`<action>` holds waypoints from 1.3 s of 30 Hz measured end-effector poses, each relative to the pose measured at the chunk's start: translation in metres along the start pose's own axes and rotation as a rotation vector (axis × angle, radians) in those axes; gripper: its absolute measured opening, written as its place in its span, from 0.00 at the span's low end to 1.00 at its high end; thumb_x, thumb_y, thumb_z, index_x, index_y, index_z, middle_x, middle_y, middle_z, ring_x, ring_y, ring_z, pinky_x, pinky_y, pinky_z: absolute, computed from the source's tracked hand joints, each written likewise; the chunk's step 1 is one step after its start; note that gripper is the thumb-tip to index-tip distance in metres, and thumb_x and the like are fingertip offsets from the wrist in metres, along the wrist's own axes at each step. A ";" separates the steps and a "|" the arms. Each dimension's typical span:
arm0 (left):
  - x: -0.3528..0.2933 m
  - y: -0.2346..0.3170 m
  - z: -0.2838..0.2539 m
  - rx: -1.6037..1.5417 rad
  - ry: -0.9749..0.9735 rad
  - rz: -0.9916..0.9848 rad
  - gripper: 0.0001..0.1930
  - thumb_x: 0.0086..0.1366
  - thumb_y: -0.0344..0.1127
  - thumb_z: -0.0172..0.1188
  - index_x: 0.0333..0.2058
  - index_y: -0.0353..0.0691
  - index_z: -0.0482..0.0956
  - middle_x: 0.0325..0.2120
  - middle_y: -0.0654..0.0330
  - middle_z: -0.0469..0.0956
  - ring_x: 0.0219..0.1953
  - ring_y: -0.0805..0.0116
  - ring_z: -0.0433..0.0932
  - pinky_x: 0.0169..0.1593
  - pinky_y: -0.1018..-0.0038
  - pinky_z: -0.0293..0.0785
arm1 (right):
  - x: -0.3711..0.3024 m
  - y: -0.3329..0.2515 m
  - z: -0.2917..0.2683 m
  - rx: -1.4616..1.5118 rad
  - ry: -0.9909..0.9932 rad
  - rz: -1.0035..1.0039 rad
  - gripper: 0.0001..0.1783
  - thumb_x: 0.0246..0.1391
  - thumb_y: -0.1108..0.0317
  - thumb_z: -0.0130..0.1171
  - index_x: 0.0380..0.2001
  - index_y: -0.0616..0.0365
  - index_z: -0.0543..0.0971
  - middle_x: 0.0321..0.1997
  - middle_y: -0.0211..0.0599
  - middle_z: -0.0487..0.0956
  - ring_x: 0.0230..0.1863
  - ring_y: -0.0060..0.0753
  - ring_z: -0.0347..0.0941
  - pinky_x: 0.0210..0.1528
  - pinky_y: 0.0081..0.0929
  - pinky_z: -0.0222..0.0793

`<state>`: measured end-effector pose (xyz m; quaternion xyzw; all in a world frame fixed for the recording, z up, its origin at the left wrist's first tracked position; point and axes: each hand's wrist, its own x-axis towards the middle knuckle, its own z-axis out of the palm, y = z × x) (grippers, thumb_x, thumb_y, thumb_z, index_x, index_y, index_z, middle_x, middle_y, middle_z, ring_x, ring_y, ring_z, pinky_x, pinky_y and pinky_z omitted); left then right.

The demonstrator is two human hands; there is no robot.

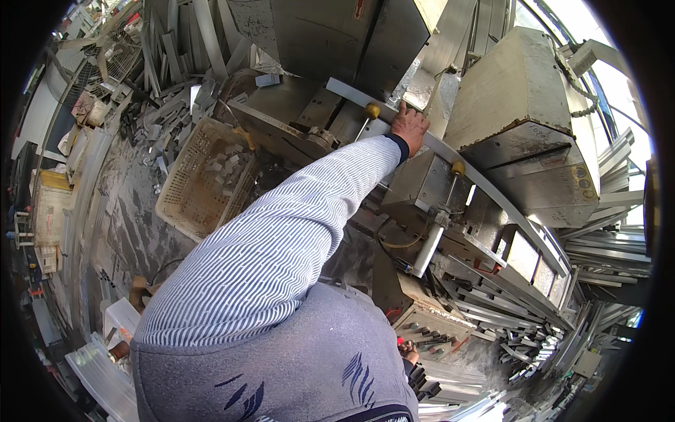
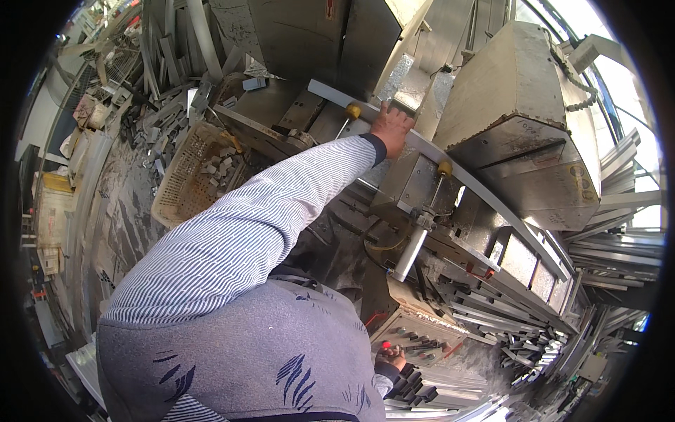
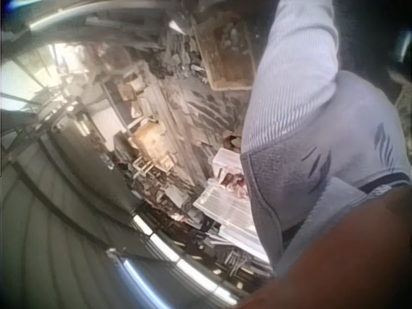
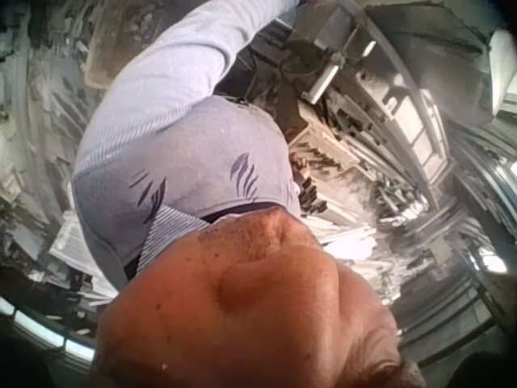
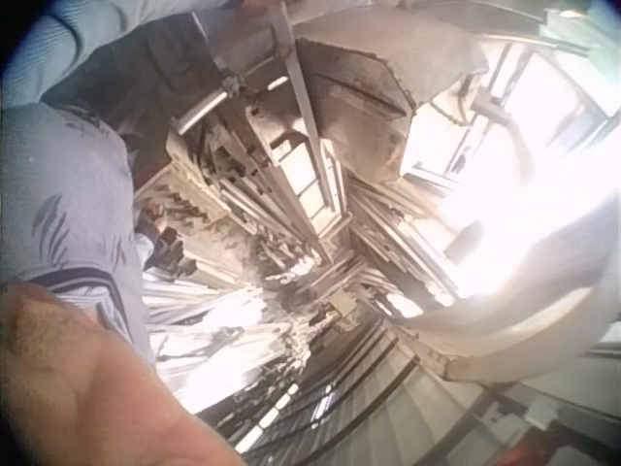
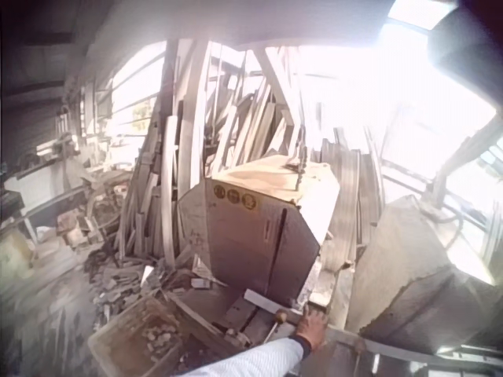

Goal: The person repeatedly places metal profiles into a chop saw, operates the control panel to cut them, and removes the cut pieces. The cycle of loading, cutting, and unloading is performed multiple times in a workshop setting.

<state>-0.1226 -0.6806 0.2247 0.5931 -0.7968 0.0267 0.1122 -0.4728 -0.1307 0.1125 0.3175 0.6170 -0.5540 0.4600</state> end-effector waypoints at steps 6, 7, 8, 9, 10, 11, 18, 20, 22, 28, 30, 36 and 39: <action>0.004 0.001 0.008 0.101 -0.009 0.015 0.20 0.59 0.36 0.48 0.52 0.48 0.67 0.50 0.56 0.67 0.58 0.58 0.60 0.64 0.48 0.37 | -0.024 0.024 0.010 0.155 -0.050 -0.082 0.19 0.61 0.50 0.39 0.22 0.47 0.69 0.11 0.19 0.59 0.12 0.25 0.55 0.22 0.30 0.61; 0.006 0.002 0.008 0.105 -0.033 0.012 0.21 0.59 0.36 0.48 0.53 0.46 0.65 0.51 0.55 0.66 0.59 0.57 0.58 0.64 0.48 0.38 | -0.025 0.025 0.007 0.130 -0.075 -0.116 0.19 0.61 0.49 0.40 0.24 0.48 0.69 0.12 0.19 0.59 0.12 0.25 0.55 0.23 0.30 0.60; 0.004 0.003 0.008 0.124 -0.033 -0.008 0.23 0.59 0.36 0.48 0.54 0.45 0.63 0.53 0.55 0.64 0.61 0.56 0.56 0.63 0.48 0.39 | -0.025 0.025 0.005 0.101 -0.103 -0.138 0.19 0.61 0.49 0.40 0.25 0.49 0.69 0.12 0.19 0.58 0.13 0.25 0.55 0.23 0.31 0.60; -0.002 0.006 0.008 0.149 0.054 -0.017 0.24 0.59 0.36 0.47 0.56 0.43 0.61 0.54 0.54 0.63 0.62 0.56 0.55 0.63 0.48 0.39 | -0.025 0.025 0.001 0.076 -0.078 -0.185 0.18 0.61 0.49 0.41 0.26 0.50 0.69 0.13 0.20 0.58 0.13 0.25 0.55 0.23 0.30 0.60; -0.010 0.010 0.007 0.170 0.099 -0.031 0.26 0.59 0.36 0.46 0.57 0.41 0.59 0.56 0.54 0.61 0.62 0.55 0.54 0.64 0.48 0.39 | -0.025 0.022 -0.003 0.062 -0.074 -0.201 0.18 0.61 0.50 0.42 0.28 0.51 0.69 0.13 0.20 0.57 0.14 0.25 0.55 0.22 0.30 0.60; -0.018 0.014 0.003 0.180 0.091 -0.037 0.28 0.59 0.36 0.46 0.59 0.39 0.56 0.58 0.54 0.58 0.63 0.55 0.52 0.64 0.48 0.39 | -0.025 0.019 -0.009 0.099 -0.084 -0.215 0.18 0.61 0.50 0.42 0.28 0.53 0.68 0.13 0.21 0.58 0.14 0.25 0.54 0.22 0.30 0.59; -0.088 0.048 -0.060 0.178 -0.208 -0.069 0.24 0.60 0.36 0.50 0.56 0.42 0.66 0.61 0.60 0.58 0.64 0.59 0.54 0.63 0.43 0.39 | 0.014 -0.034 -0.055 -0.061 -0.055 -0.404 0.09 0.57 0.62 0.48 0.28 0.54 0.71 0.15 0.26 0.63 0.16 0.25 0.58 0.20 0.26 0.57; -0.135 0.063 -0.080 0.097 -0.010 0.056 0.24 0.59 0.44 0.56 0.54 0.44 0.69 0.58 0.60 0.64 0.61 0.62 0.60 0.62 0.44 0.43 | 0.028 -0.050 -0.068 -0.337 0.048 -0.585 0.14 0.53 0.67 0.52 0.44 0.54 0.73 0.28 0.29 0.72 0.26 0.25 0.67 0.27 0.29 0.68; -0.190 0.085 -0.093 -0.055 0.165 0.119 0.19 0.59 0.42 0.56 0.49 0.45 0.73 0.54 0.60 0.69 0.58 0.64 0.64 0.61 0.47 0.45 | 0.042 -0.060 -0.072 -0.584 0.200 -0.823 0.26 0.47 0.67 0.55 0.53 0.57 0.69 0.35 0.39 0.75 0.34 0.36 0.73 0.36 0.30 0.71; -0.377 0.122 -0.061 -0.321 -0.006 0.243 0.10 0.54 0.32 0.59 0.36 0.39 0.78 0.40 0.58 0.78 0.46 0.60 0.73 0.56 0.62 0.59 | 0.035 -0.065 -0.071 -1.092 0.304 -1.278 0.32 0.42 0.67 0.54 0.56 0.52 0.67 0.50 0.50 0.69 0.51 0.50 0.66 0.55 0.38 0.62; -0.440 0.108 -0.026 -0.432 -0.163 0.207 0.09 0.53 0.32 0.60 0.34 0.37 0.79 0.36 0.53 0.79 0.40 0.53 0.75 0.47 0.64 0.67 | 0.026 -0.066 -0.063 -1.182 0.343 -1.349 0.33 0.41 0.67 0.54 0.56 0.52 0.67 0.50 0.50 0.68 0.52 0.50 0.64 0.56 0.38 0.61; -0.627 -0.006 0.083 -0.378 -0.884 -0.383 0.18 0.52 0.48 0.62 0.37 0.43 0.82 0.36 0.53 0.80 0.41 0.56 0.78 0.45 0.64 0.73 | 0.003 -0.069 -0.056 -1.360 0.340 -1.352 0.33 0.41 0.72 0.57 0.56 0.56 0.66 0.50 0.43 0.65 0.52 0.45 0.63 0.54 0.33 0.63; -0.675 -0.058 0.111 -0.307 -1.106 -0.476 0.19 0.52 0.49 0.62 0.39 0.43 0.81 0.37 0.53 0.80 0.42 0.58 0.78 0.45 0.66 0.72 | 0.000 -0.074 -0.056 -1.396 0.352 -1.355 0.32 0.40 0.71 0.58 0.54 0.56 0.67 0.47 0.42 0.66 0.50 0.44 0.64 0.51 0.34 0.65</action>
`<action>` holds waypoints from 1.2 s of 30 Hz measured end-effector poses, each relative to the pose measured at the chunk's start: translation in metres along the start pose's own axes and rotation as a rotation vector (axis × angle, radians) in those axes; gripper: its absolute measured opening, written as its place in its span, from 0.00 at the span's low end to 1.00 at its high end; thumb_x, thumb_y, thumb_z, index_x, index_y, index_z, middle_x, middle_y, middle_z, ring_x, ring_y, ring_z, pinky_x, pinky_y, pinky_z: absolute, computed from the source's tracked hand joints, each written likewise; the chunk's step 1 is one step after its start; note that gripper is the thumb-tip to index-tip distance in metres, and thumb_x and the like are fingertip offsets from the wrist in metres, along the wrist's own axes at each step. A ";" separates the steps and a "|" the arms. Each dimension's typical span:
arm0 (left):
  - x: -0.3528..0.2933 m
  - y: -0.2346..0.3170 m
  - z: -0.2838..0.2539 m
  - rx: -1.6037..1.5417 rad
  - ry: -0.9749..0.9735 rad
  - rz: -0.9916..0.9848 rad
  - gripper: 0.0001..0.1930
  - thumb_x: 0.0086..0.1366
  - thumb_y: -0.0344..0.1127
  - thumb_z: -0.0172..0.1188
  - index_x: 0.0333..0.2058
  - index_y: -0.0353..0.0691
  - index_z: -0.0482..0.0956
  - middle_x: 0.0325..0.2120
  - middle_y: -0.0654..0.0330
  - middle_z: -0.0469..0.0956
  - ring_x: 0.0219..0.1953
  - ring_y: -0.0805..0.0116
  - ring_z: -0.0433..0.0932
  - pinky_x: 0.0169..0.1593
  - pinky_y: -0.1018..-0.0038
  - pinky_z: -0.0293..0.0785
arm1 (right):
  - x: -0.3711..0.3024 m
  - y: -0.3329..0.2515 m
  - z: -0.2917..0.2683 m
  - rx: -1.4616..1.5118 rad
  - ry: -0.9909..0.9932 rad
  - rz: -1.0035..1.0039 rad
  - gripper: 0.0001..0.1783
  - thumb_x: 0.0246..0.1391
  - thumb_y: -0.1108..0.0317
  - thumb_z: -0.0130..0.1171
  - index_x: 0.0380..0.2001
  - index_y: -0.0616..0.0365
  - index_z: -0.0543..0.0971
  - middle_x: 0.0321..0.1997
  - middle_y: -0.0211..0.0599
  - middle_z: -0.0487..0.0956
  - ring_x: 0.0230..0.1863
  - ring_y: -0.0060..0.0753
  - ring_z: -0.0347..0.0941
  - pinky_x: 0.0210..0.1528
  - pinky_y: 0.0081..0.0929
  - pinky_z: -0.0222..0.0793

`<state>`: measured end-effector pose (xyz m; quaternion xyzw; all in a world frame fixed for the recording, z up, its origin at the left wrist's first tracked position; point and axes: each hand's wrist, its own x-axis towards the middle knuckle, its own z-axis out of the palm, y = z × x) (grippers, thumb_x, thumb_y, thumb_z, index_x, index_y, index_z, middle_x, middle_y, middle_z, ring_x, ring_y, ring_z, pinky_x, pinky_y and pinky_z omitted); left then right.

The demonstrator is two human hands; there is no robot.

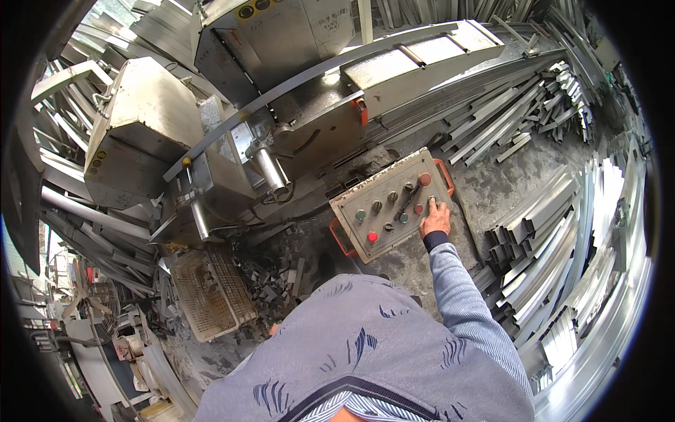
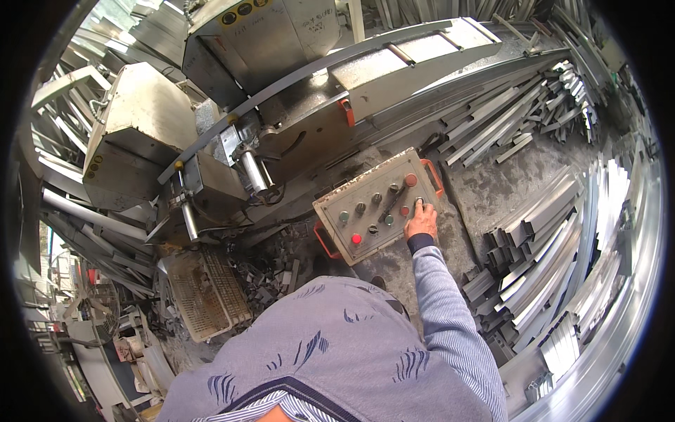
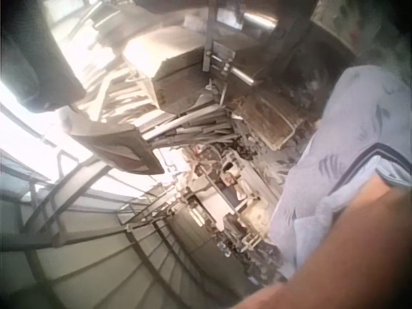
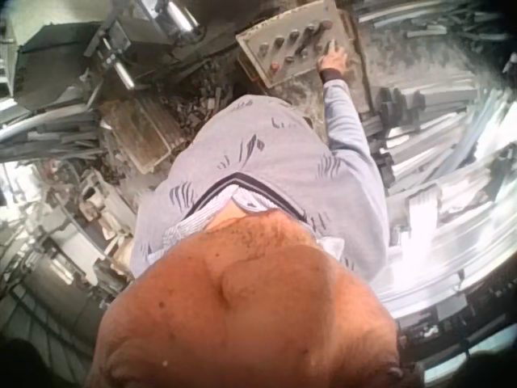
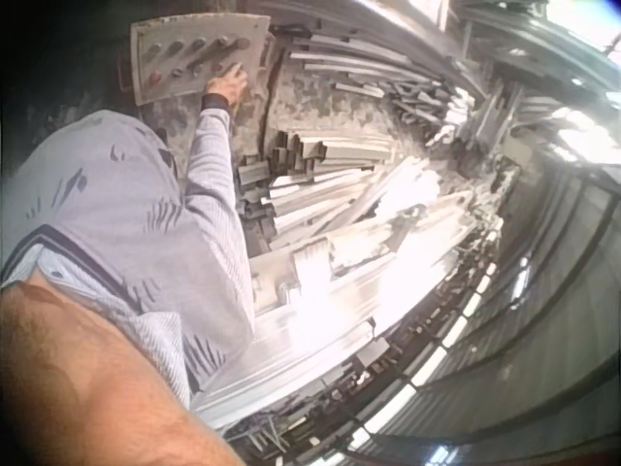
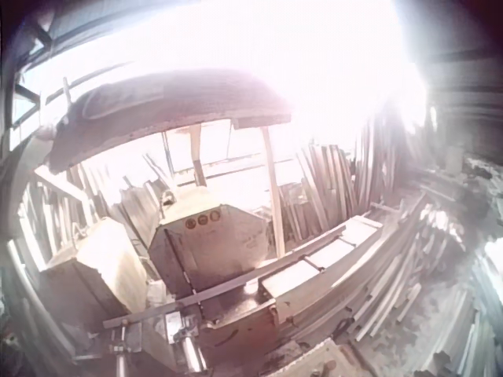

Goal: The person repeatedly places metal profiles into a chop saw, operates the control panel to cut them, and removes the cut pieces. The cycle of loading, cutting, and unloading is performed multiple times in a workshop setting.

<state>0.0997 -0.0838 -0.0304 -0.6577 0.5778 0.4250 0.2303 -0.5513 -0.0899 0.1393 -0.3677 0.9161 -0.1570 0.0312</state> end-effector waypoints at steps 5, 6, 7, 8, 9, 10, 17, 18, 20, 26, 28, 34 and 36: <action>0.032 0.002 -0.008 -0.124 0.007 0.109 0.21 0.53 0.50 0.62 0.41 0.42 0.80 0.38 0.54 0.80 0.42 0.62 0.78 0.45 0.68 0.72 | 0.006 -0.004 0.003 -0.057 -0.008 0.037 0.28 0.41 0.72 0.57 0.50 0.58 0.69 0.44 0.42 0.66 0.49 0.44 0.65 0.49 0.35 0.68; 0.037 0.016 -0.011 -0.170 0.031 0.176 0.21 0.53 0.50 0.62 0.41 0.42 0.80 0.39 0.54 0.80 0.42 0.62 0.78 0.45 0.69 0.72 | 0.007 -0.004 0.003 -0.063 -0.017 0.037 0.28 0.41 0.72 0.57 0.51 0.58 0.69 0.44 0.42 0.66 0.49 0.44 0.65 0.49 0.35 0.68; 0.042 0.036 -0.017 -0.225 0.060 0.253 0.22 0.54 0.50 0.61 0.42 0.41 0.80 0.39 0.54 0.80 0.42 0.63 0.78 0.45 0.69 0.72 | 0.007 -0.004 0.003 -0.069 -0.026 0.038 0.28 0.41 0.71 0.57 0.51 0.59 0.69 0.44 0.42 0.66 0.49 0.44 0.65 0.49 0.35 0.68; 0.045 0.059 -0.024 -0.284 0.083 0.314 0.22 0.54 0.51 0.61 0.42 0.41 0.80 0.39 0.54 0.80 0.42 0.64 0.78 0.45 0.70 0.72 | 0.008 -0.004 0.002 -0.083 -0.022 0.032 0.26 0.42 0.71 0.57 0.49 0.58 0.69 0.44 0.42 0.66 0.49 0.45 0.66 0.48 0.36 0.69; 0.041 0.083 -0.031 -0.300 0.134 0.321 0.22 0.55 0.50 0.62 0.42 0.39 0.80 0.39 0.55 0.80 0.43 0.65 0.78 0.45 0.71 0.72 | 0.009 -0.004 0.001 -0.092 -0.038 0.046 0.24 0.43 0.71 0.56 0.48 0.58 0.70 0.44 0.42 0.67 0.49 0.44 0.66 0.48 0.36 0.69; 0.036 0.112 -0.040 -0.343 0.127 0.305 0.21 0.56 0.48 0.61 0.42 0.37 0.79 0.40 0.55 0.80 0.44 0.64 0.78 0.46 0.71 0.72 | 0.011 -0.005 0.001 -0.101 -0.055 0.059 0.23 0.43 0.71 0.56 0.47 0.58 0.70 0.44 0.42 0.67 0.48 0.44 0.66 0.48 0.36 0.69; -0.022 0.190 -0.084 -0.457 0.030 0.441 0.19 0.59 0.43 0.60 0.43 0.35 0.77 0.41 0.53 0.79 0.44 0.62 0.77 0.49 0.72 0.71 | 0.011 -0.013 -0.004 -0.128 -0.100 0.112 0.20 0.45 0.71 0.56 0.45 0.56 0.70 0.44 0.40 0.67 0.48 0.44 0.67 0.47 0.36 0.70; -0.018 0.184 -0.085 -0.373 0.057 0.469 0.19 0.59 0.43 0.59 0.43 0.35 0.78 0.41 0.53 0.79 0.44 0.62 0.77 0.49 0.71 0.71 | 0.012 -0.013 -0.004 -0.129 -0.099 0.119 0.23 0.44 0.70 0.57 0.47 0.55 0.70 0.45 0.41 0.68 0.49 0.44 0.67 0.48 0.36 0.70; -0.007 0.161 -0.082 -0.232 0.095 0.548 0.18 0.59 0.43 0.59 0.43 0.37 0.78 0.41 0.53 0.79 0.45 0.61 0.77 0.49 0.71 0.71 | 0.011 -0.010 -0.003 -0.140 -0.111 0.124 0.25 0.44 0.69 0.58 0.49 0.55 0.69 0.46 0.42 0.69 0.50 0.44 0.67 0.48 0.36 0.70; -0.025 0.083 -0.062 -0.137 0.133 0.220 0.18 0.55 0.44 0.57 0.40 0.40 0.80 0.37 0.54 0.81 0.42 0.60 0.78 0.48 0.70 0.72 | 0.017 -0.002 0.003 -0.185 -0.183 0.090 0.35 0.43 0.63 0.59 0.58 0.54 0.64 0.36 0.50 0.79 0.40 0.51 0.77 0.43 0.41 0.72; -0.039 0.071 -0.061 -0.236 0.090 0.165 0.16 0.56 0.43 0.57 0.39 0.39 0.80 0.30 0.55 0.81 0.29 0.66 0.80 0.39 0.70 0.75 | 0.018 0.001 0.006 -0.211 -0.211 0.069 0.38 0.43 0.60 0.60 0.60 0.53 0.62 0.36 0.50 0.79 0.39 0.50 0.77 0.43 0.41 0.72; -0.056 0.075 -0.055 -0.368 0.117 -0.001 0.16 0.57 0.40 0.58 0.41 0.39 0.80 0.34 0.56 0.81 0.34 0.67 0.80 0.41 0.72 0.75 | 0.017 0.008 0.011 -0.263 -0.222 0.055 0.39 0.44 0.62 0.59 0.62 0.49 0.60 0.38 0.52 0.78 0.40 0.51 0.76 0.44 0.42 0.71; -0.047 0.079 -0.047 -0.367 0.124 0.067 0.16 0.58 0.41 0.58 0.41 0.38 0.80 0.37 0.55 0.81 0.38 0.66 0.80 0.43 0.72 0.74 | 0.017 0.007 0.011 -0.258 -0.218 0.051 0.39 0.44 0.62 0.59 0.62 0.48 0.60 0.38 0.53 0.78 0.40 0.52 0.76 0.44 0.42 0.71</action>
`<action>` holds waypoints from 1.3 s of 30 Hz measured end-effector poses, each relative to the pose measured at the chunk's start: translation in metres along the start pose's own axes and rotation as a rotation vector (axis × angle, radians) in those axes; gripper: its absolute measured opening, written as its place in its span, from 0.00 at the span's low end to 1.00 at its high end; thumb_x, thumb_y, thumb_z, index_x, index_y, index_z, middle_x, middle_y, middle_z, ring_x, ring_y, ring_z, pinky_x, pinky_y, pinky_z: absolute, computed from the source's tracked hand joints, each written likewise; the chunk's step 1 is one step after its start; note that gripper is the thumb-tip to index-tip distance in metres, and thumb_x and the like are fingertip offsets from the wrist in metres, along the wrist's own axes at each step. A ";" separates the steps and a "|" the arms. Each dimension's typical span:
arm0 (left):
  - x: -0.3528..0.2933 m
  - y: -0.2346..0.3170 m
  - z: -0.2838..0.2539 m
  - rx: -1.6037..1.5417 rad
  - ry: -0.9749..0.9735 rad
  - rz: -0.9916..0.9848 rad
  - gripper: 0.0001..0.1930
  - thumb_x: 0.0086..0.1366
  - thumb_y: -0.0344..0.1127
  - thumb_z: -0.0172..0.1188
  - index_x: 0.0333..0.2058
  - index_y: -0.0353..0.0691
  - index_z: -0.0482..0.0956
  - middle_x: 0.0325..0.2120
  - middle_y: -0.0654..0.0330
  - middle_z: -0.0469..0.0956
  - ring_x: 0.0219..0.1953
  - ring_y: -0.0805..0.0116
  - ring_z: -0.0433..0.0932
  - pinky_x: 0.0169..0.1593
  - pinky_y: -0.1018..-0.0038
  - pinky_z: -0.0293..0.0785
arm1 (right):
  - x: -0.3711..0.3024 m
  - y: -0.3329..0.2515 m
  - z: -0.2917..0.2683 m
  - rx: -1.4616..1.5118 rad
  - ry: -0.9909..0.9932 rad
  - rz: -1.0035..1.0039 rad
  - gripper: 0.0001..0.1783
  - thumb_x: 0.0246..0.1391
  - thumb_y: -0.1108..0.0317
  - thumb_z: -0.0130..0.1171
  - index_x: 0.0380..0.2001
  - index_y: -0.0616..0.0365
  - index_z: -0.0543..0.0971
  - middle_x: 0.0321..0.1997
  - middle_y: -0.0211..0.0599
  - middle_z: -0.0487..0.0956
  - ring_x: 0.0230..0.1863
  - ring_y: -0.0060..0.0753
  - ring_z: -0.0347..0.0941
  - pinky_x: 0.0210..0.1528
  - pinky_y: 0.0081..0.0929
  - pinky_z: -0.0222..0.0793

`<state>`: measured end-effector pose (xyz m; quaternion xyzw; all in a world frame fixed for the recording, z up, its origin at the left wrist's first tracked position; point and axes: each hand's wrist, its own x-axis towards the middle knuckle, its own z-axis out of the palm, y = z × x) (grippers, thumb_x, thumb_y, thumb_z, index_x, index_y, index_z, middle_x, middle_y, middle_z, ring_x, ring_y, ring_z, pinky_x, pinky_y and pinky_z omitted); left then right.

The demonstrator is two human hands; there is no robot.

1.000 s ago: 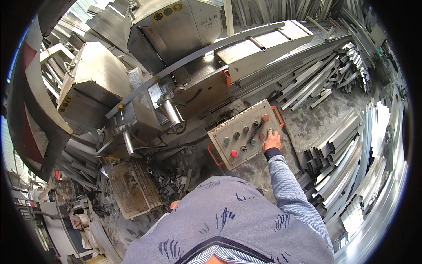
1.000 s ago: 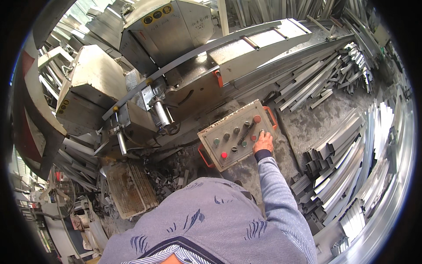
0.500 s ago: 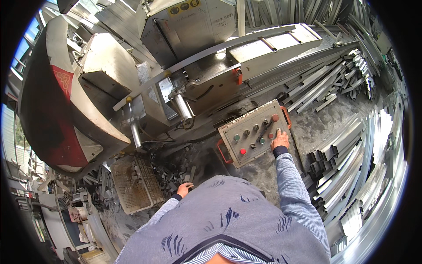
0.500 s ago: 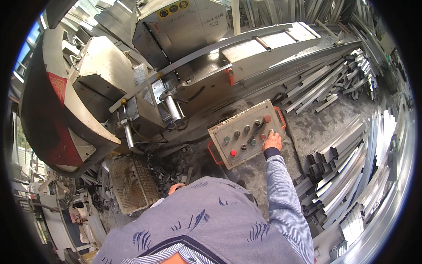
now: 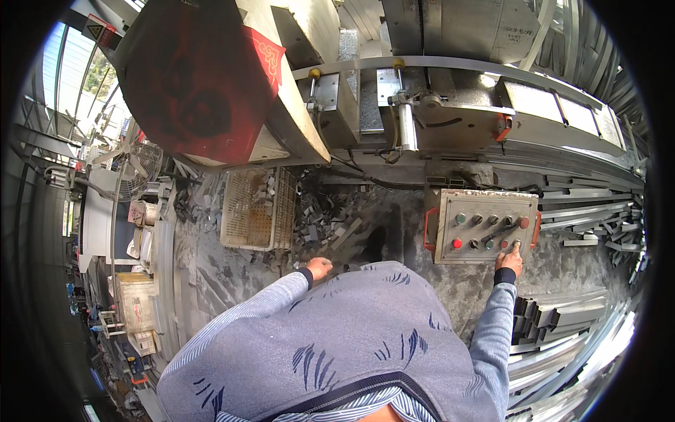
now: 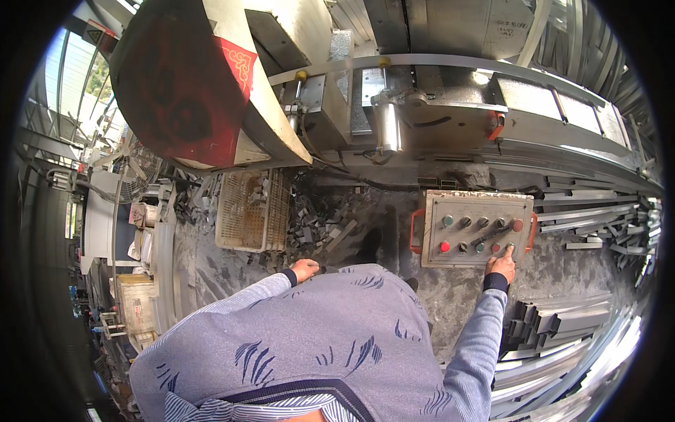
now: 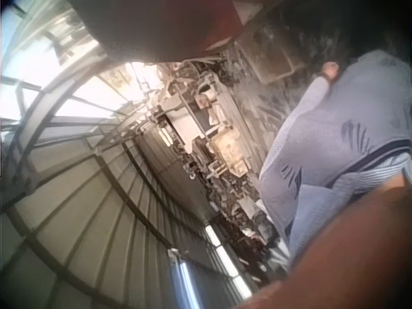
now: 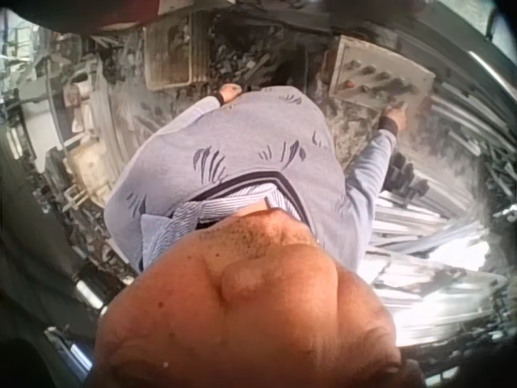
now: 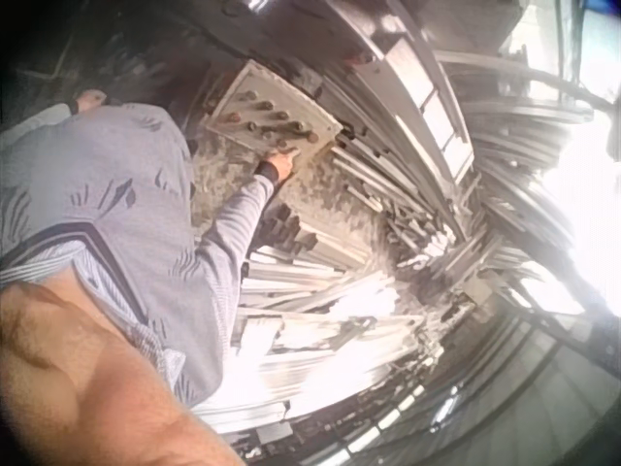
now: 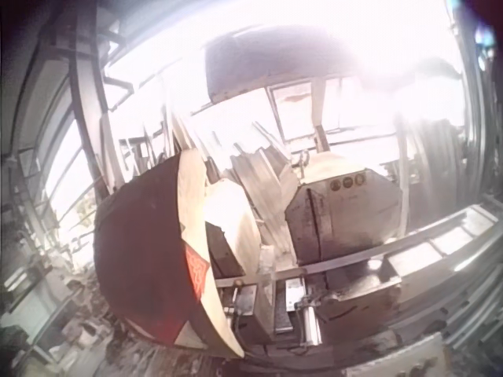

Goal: The person repeatedly places metal profiles into a chop saw, operates the control panel to cut them, and removes the cut pieces. The cycle of loading, cutting, and unloading is performed multiple times in a workshop setting.

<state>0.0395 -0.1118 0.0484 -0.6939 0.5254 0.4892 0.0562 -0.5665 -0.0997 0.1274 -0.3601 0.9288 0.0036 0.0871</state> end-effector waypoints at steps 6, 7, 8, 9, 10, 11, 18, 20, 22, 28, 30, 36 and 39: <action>0.032 -0.009 0.028 -0.211 -0.004 0.202 0.17 0.56 0.42 0.58 0.41 0.40 0.80 0.40 0.53 0.79 0.45 0.60 0.77 0.49 0.69 0.71 | -0.002 -0.002 -0.001 0.031 -0.010 0.021 0.39 0.44 0.63 0.58 0.62 0.48 0.59 0.40 0.55 0.77 0.41 0.53 0.75 0.47 0.43 0.70; 0.030 -0.007 0.025 -0.124 0.006 0.202 0.16 0.56 0.42 0.58 0.41 0.40 0.80 0.40 0.53 0.79 0.45 0.60 0.77 0.49 0.70 0.71 | -0.002 -0.002 0.000 0.035 0.000 0.015 0.39 0.44 0.63 0.58 0.62 0.48 0.59 0.40 0.55 0.77 0.41 0.53 0.75 0.47 0.42 0.70; 0.026 -0.004 0.022 -0.031 0.018 0.185 0.16 0.56 0.41 0.58 0.41 0.39 0.80 0.40 0.53 0.80 0.46 0.61 0.77 0.49 0.70 0.71 | -0.002 -0.002 0.001 0.028 0.010 0.006 0.39 0.44 0.63 0.58 0.62 0.49 0.59 0.39 0.55 0.77 0.41 0.54 0.75 0.46 0.43 0.70; 0.019 0.001 0.017 -0.048 0.026 0.191 0.16 0.56 0.40 0.58 0.41 0.38 0.80 0.39 0.53 0.80 0.44 0.61 0.77 0.48 0.70 0.72 | -0.002 -0.001 0.002 0.031 0.018 0.002 0.39 0.44 0.63 0.58 0.62 0.49 0.59 0.38 0.55 0.78 0.40 0.54 0.75 0.45 0.43 0.70; 0.012 0.006 0.012 -0.058 0.037 0.179 0.16 0.56 0.40 0.58 0.41 0.38 0.79 0.39 0.53 0.80 0.42 0.62 0.78 0.47 0.70 0.72 | -0.002 -0.001 0.003 0.034 0.026 -0.002 0.39 0.44 0.63 0.58 0.62 0.49 0.59 0.38 0.55 0.78 0.40 0.54 0.75 0.45 0.43 0.70; 0.004 0.012 0.006 -0.069 0.047 0.167 0.16 0.57 0.39 0.58 0.41 0.37 0.79 0.38 0.53 0.80 0.41 0.62 0.79 0.46 0.71 0.73 | -0.002 -0.001 0.004 0.037 0.034 -0.005 0.39 0.44 0.63 0.58 0.62 0.49 0.59 0.38 0.55 0.78 0.40 0.54 0.75 0.45 0.44 0.70; -0.019 0.017 -0.015 -0.193 -0.006 -0.118 0.15 0.60 0.38 0.57 0.43 0.37 0.78 0.37 0.54 0.80 0.38 0.69 0.79 0.38 0.73 0.75 | -0.004 -0.002 0.003 0.008 0.028 0.003 0.39 0.44 0.63 0.57 0.62 0.50 0.58 0.36 0.55 0.78 0.38 0.54 0.76 0.44 0.44 0.71; -0.018 0.014 -0.014 -0.198 0.000 -0.117 0.15 0.61 0.38 0.56 0.43 0.37 0.78 0.36 0.54 0.80 0.36 0.72 0.79 0.35 0.75 0.76 | -0.004 -0.003 0.002 0.007 0.023 0.011 0.40 0.44 0.63 0.57 0.63 0.49 0.57 0.36 0.55 0.78 0.39 0.54 0.76 0.44 0.44 0.71; -0.015 0.015 -0.014 -0.154 -0.019 -0.096 0.15 0.60 0.39 0.57 0.43 0.37 0.78 0.37 0.54 0.80 0.38 0.69 0.79 0.39 0.73 0.75 | -0.005 -0.003 0.001 0.009 0.014 0.018 0.40 0.45 0.62 0.57 0.63 0.49 0.57 0.36 0.55 0.78 0.39 0.53 0.76 0.44 0.43 0.71; -0.003 0.031 -0.008 -0.039 0.024 0.119 0.16 0.57 0.40 0.58 0.42 0.38 0.79 0.35 0.56 0.81 0.36 0.66 0.79 0.43 0.72 0.74 | -0.004 -0.007 -0.002 -0.003 -0.013 0.047 0.41 0.45 0.62 0.58 0.64 0.49 0.56 0.38 0.55 0.78 0.40 0.53 0.76 0.45 0.42 0.71; 0.001 0.036 -0.006 -0.057 0.029 0.128 0.16 0.56 0.40 0.58 0.41 0.38 0.79 0.33 0.56 0.81 0.33 0.67 0.80 0.41 0.72 0.74 | -0.005 -0.007 -0.001 -0.003 -0.009 0.050 0.41 0.45 0.62 0.58 0.64 0.49 0.56 0.37 0.54 0.78 0.40 0.53 0.76 0.45 0.42 0.71; 0.004 0.040 -0.007 -0.186 -0.054 0.013 0.17 0.57 0.40 0.61 0.42 0.36 0.78 0.41 0.53 0.79 0.42 0.63 0.78 0.48 0.71 0.71 | -0.004 -0.004 0.002 0.014 -0.014 0.051 0.42 0.45 0.61 0.58 0.64 0.47 0.55 0.38 0.54 0.78 0.41 0.53 0.75 0.45 0.43 0.71; -0.001 0.042 -0.010 -0.140 -0.035 0.009 0.17 0.57 0.40 0.60 0.43 0.36 0.78 0.41 0.52 0.79 0.42 0.63 0.78 0.48 0.71 0.72 | -0.005 -0.004 0.002 0.014 -0.014 0.048 0.42 0.45 0.62 0.58 0.64 0.48 0.55 0.38 0.54 0.78 0.40 0.53 0.75 0.45 0.43 0.71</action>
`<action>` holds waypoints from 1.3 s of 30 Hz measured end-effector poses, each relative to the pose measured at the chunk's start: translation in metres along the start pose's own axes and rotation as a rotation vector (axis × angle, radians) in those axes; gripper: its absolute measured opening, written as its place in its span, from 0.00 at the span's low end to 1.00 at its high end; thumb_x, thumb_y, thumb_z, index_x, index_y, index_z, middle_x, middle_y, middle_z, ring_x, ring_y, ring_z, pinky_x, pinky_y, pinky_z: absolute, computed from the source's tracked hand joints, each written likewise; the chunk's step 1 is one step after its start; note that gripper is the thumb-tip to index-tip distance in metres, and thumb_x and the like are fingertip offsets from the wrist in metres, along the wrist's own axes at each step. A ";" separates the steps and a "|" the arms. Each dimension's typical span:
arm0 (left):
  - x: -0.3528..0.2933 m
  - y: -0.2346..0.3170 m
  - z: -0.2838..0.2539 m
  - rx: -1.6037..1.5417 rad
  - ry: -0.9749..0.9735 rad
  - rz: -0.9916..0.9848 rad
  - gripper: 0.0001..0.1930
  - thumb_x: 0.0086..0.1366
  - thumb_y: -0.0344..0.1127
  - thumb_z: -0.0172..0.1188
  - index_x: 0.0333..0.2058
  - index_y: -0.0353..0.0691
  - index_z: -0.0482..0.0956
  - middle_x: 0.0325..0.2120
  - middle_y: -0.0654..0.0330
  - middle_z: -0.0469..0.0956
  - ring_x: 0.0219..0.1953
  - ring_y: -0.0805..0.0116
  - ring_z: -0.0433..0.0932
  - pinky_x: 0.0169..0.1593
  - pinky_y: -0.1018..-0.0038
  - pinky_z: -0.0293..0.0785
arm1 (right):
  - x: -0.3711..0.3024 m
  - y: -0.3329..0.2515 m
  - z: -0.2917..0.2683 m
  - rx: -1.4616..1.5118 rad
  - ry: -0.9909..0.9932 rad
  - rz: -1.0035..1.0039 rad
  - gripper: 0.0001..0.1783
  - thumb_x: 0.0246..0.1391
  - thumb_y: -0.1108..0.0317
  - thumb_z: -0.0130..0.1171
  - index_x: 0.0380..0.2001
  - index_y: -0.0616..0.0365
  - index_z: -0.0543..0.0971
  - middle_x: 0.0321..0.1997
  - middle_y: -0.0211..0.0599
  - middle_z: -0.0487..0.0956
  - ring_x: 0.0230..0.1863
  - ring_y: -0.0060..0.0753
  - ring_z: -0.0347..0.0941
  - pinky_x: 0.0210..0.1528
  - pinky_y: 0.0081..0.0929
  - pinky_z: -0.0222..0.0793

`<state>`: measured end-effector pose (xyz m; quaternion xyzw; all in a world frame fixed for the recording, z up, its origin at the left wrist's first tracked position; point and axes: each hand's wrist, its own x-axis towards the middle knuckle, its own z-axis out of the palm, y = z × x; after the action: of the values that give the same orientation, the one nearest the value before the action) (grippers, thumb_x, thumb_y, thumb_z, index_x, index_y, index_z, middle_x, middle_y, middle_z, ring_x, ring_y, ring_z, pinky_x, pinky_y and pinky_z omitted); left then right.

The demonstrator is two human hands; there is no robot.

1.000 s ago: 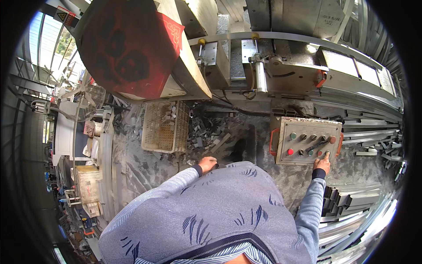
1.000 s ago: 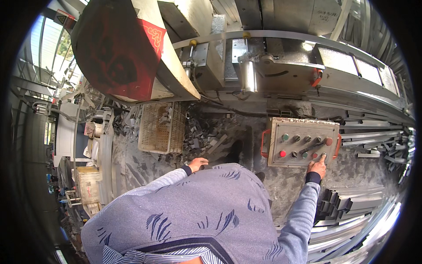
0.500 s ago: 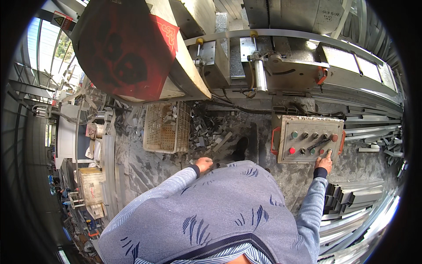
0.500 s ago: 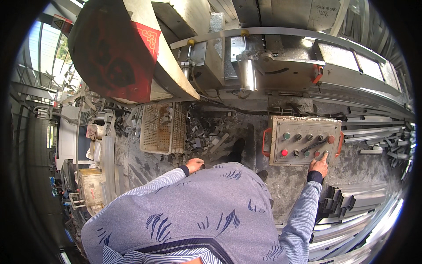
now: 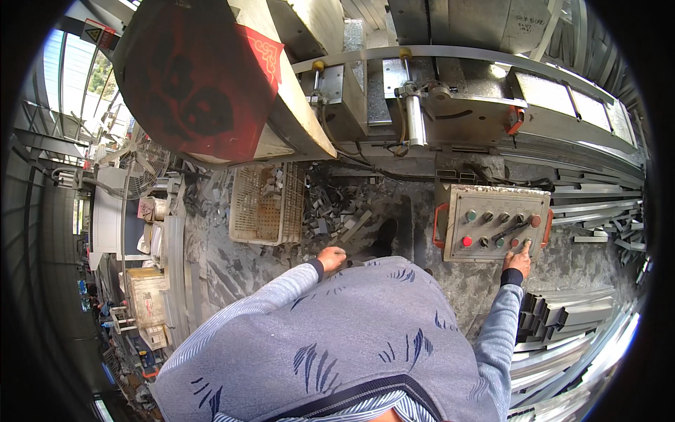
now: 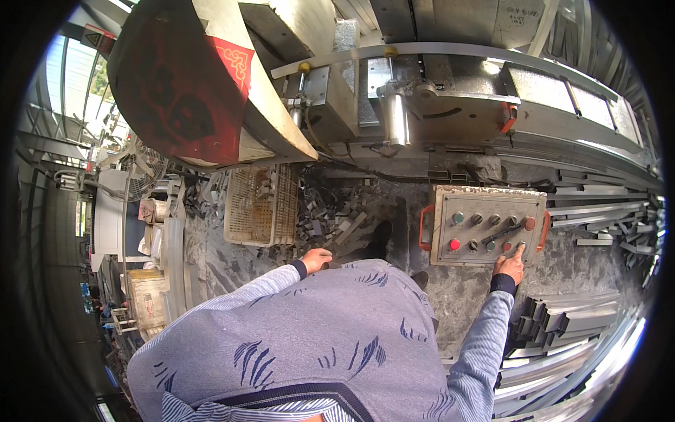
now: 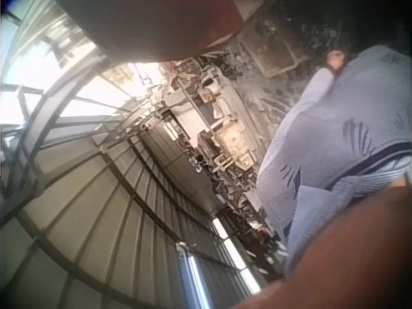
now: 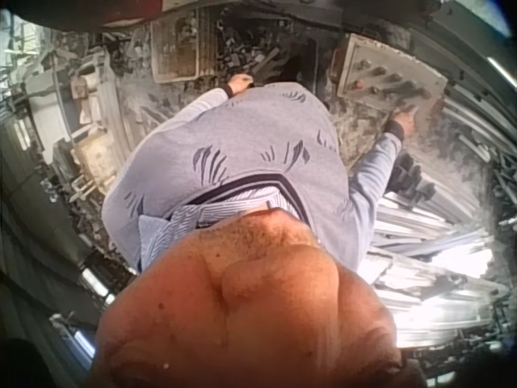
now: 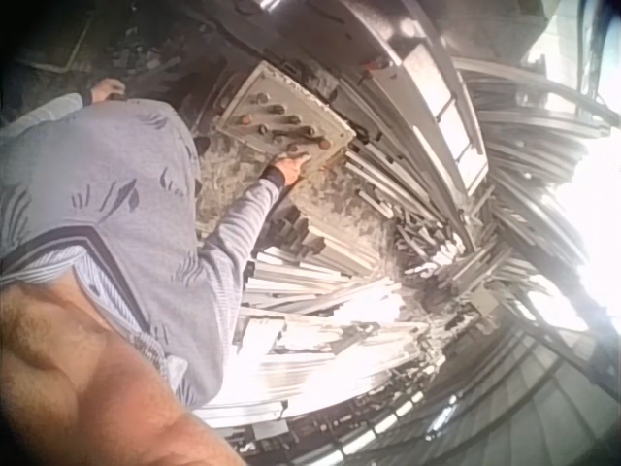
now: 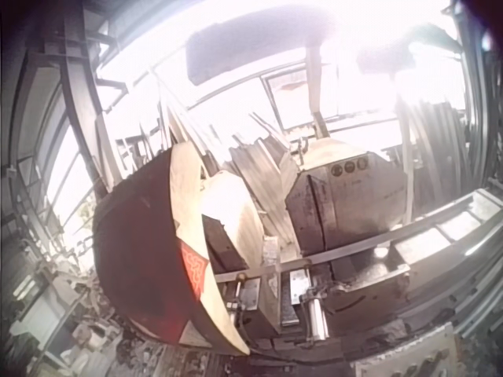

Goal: The person repeatedly places metal profiles into a chop saw, operates the control panel to cut them, and removes the cut pieces. The cycle of loading, cutting, and unloading is performed multiple times in a workshop setting.

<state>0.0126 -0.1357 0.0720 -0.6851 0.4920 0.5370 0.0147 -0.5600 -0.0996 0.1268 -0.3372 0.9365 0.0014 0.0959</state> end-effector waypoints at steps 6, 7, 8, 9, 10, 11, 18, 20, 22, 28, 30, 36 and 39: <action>-0.009 0.008 -0.005 0.064 0.023 -0.010 0.17 0.57 0.40 0.59 0.43 0.38 0.79 0.41 0.53 0.79 0.44 0.61 0.78 0.49 0.71 0.71 | -0.001 -0.002 -0.002 -0.003 0.012 -0.010 0.42 0.45 0.63 0.57 0.64 0.50 0.54 0.36 0.56 0.78 0.39 0.54 0.76 0.44 0.42 0.71; -0.009 0.010 -0.005 0.037 0.022 -0.025 0.17 0.57 0.40 0.59 0.43 0.38 0.79 0.41 0.53 0.79 0.45 0.61 0.77 0.49 0.71 0.71 | -0.001 -0.002 -0.002 -0.002 0.012 -0.009 0.42 0.45 0.63 0.57 0.64 0.50 0.54 0.35 0.56 0.78 0.38 0.54 0.76 0.44 0.42 0.71; -0.010 0.011 -0.005 -0.005 0.013 -0.072 0.17 0.57 0.41 0.59 0.42 0.38 0.79 0.41 0.53 0.79 0.45 0.61 0.77 0.50 0.71 0.71 | -0.001 -0.002 -0.002 -0.001 0.011 -0.007 0.42 0.45 0.63 0.57 0.64 0.50 0.54 0.35 0.56 0.78 0.38 0.54 0.76 0.44 0.43 0.71; -0.011 0.012 -0.005 0.017 0.021 -0.037 0.17 0.57 0.41 0.59 0.42 0.38 0.79 0.41 0.53 0.79 0.45 0.61 0.77 0.50 0.71 0.71 | -0.001 -0.002 -0.002 0.000 0.012 -0.009 0.42 0.45 0.63 0.57 0.64 0.50 0.54 0.35 0.56 0.78 0.38 0.54 0.76 0.44 0.43 0.71; -0.011 0.014 -0.005 0.024 0.020 -0.034 0.17 0.57 0.41 0.59 0.42 0.38 0.79 0.42 0.53 0.79 0.45 0.61 0.77 0.50 0.71 0.71 | -0.002 -0.001 -0.002 0.001 0.012 -0.012 0.42 0.45 0.63 0.57 0.64 0.50 0.54 0.35 0.56 0.78 0.38 0.54 0.76 0.44 0.43 0.71; -0.011 0.015 -0.005 0.016 0.014 -0.060 0.17 0.57 0.41 0.59 0.42 0.38 0.79 0.42 0.53 0.79 0.45 0.60 0.77 0.50 0.71 0.70 | -0.002 -0.001 -0.002 0.003 0.013 -0.014 0.42 0.45 0.63 0.57 0.64 0.50 0.54 0.35 0.56 0.78 0.38 0.54 0.76 0.44 0.43 0.71; -0.008 0.018 -0.002 0.052 0.013 0.000 0.17 0.57 0.41 0.59 0.43 0.38 0.79 0.41 0.53 0.79 0.45 0.60 0.77 0.50 0.71 0.70 | -0.002 -0.001 0.000 0.034 0.026 -0.012 0.42 0.44 0.63 0.58 0.64 0.50 0.55 0.35 0.57 0.78 0.38 0.54 0.76 0.45 0.43 0.71; -0.005 0.015 -0.001 0.034 -0.009 -0.031 0.17 0.57 0.41 0.59 0.43 0.38 0.79 0.41 0.52 0.79 0.46 0.59 0.76 0.50 0.71 0.70 | -0.002 -0.001 0.001 0.036 0.030 -0.010 0.43 0.44 0.64 0.59 0.64 0.50 0.55 0.35 0.57 0.78 0.39 0.55 0.76 0.45 0.43 0.71; -0.003 0.012 0.000 0.085 0.002 0.013 0.17 0.57 0.41 0.59 0.42 0.39 0.79 0.42 0.52 0.79 0.46 0.59 0.76 0.50 0.70 0.70 | -0.003 0.000 0.001 0.033 0.022 -0.007 0.43 0.44 0.63 0.59 0.64 0.49 0.55 0.36 0.57 0.78 0.39 0.55 0.76 0.45 0.43 0.71; -0.002 0.004 0.005 0.176 0.048 0.079 0.16 0.58 0.42 0.60 0.41 0.39 0.80 0.42 0.53 0.78 0.48 0.57 0.75 0.51 0.70 0.69 | -0.003 -0.001 0.001 0.029 0.007 0.004 0.43 0.44 0.63 0.59 0.64 0.48 0.53 0.37 0.57 0.78 0.39 0.54 0.76 0.45 0.42 0.71; 0.000 0.002 0.006 0.186 0.047 0.086 0.16 0.58 0.42 0.60 0.41 0.40 0.80 0.42 0.53 0.78 0.48 0.57 0.75 0.51 0.69 0.69 | -0.002 -0.001 0.001 0.026 0.004 0.009 0.43 0.44 0.63 0.59 0.65 0.49 0.53 0.37 0.57 0.78 0.39 0.54 0.76 0.45 0.42 0.71; 0.008 -0.007 0.014 0.193 0.064 0.101 0.15 0.58 0.42 0.59 0.40 0.40 0.80 0.42 0.54 0.79 0.47 0.57 0.75 0.51 0.69 0.69 | -0.004 -0.004 -0.005 0.036 0.003 0.003 0.43 0.44 0.63 0.59 0.64 0.49 0.54 0.36 0.57 0.78 0.40 0.54 0.76 0.46 0.42 0.71; 0.011 -0.010 0.017 0.199 0.071 0.117 0.15 0.57 0.42 0.59 0.40 0.40 0.80 0.41 0.54 0.79 0.47 0.57 0.76 0.51 0.69 0.69 | -0.005 -0.004 -0.007 0.034 -0.001 -0.001 0.43 0.44 0.63 0.60 0.64 0.50 0.54 0.36 0.57 0.78 0.40 0.54 0.76 0.46 0.43 0.71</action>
<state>0.0067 -0.1285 0.0510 -0.6687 0.5824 0.4609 0.0340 -0.5554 -0.1000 0.1347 -0.3359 0.9362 -0.0144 0.1021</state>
